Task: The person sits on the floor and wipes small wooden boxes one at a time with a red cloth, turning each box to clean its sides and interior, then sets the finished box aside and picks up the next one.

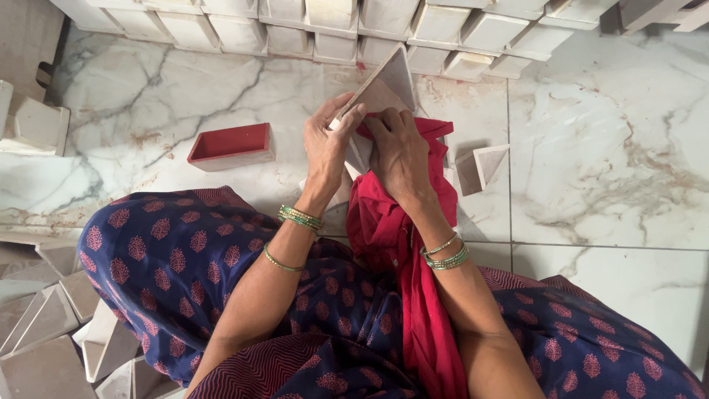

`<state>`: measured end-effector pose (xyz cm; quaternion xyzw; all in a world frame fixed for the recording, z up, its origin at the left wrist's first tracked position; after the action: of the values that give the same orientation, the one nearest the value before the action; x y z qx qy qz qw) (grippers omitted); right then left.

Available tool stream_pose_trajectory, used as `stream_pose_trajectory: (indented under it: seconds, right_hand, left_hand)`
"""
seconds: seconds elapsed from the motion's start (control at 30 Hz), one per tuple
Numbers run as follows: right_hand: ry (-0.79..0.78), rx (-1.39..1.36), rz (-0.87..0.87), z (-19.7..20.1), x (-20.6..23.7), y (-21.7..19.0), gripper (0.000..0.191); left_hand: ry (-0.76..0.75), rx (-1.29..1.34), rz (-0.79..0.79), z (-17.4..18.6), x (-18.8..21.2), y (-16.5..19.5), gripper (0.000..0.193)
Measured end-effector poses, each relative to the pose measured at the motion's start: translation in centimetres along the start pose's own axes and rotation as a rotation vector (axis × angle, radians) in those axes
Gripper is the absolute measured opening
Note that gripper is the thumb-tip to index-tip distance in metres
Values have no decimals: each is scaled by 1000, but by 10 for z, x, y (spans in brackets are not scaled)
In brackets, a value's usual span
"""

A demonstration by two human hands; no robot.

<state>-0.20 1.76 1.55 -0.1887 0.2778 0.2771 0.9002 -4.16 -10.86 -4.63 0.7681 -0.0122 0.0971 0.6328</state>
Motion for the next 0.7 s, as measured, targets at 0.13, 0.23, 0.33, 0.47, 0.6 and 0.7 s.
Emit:
stream_pose_trajectory:
  seconds: [0.13, 0.23, 0.33, 0.47, 0.6, 0.7]
  right_hand:
    - [4, 1, 7, 0, 0, -1, 24]
    - [1, 0, 5, 0, 0, -1, 26]
    - [-1, -26, -3, 0, 0, -1, 25]
    - [16, -70, -8, 3, -2, -2, 26]
    - [21, -145, 2, 8, -4, -9, 29]
    - [9, -206, 51, 10, -5, -23, 33]
  left_hand:
    - [7, -4, -5, 0, 0, -1, 48]
    - [4, -3, 6, 1, -1, -3, 48]
    - [4, 6, 0, 2, -2, -5, 47]
    - [-5, 48, -58, 3, -3, -5, 44]
    - [-19, 126, -64, 6, -4, -8, 41]
    - [-46, 185, -97, 7, -4, -6, 42]
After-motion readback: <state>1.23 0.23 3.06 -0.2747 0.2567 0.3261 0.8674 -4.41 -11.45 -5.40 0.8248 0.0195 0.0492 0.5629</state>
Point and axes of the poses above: each hand's wrist, its own x-axis away from the middle knuckle, its own z-axis out of the back of the hand, y = z × x, the point moved 8 cm from there along -x, towards the middle knuckle, and after that the axes turned 11 degrees about z, right-handed, at the moved point
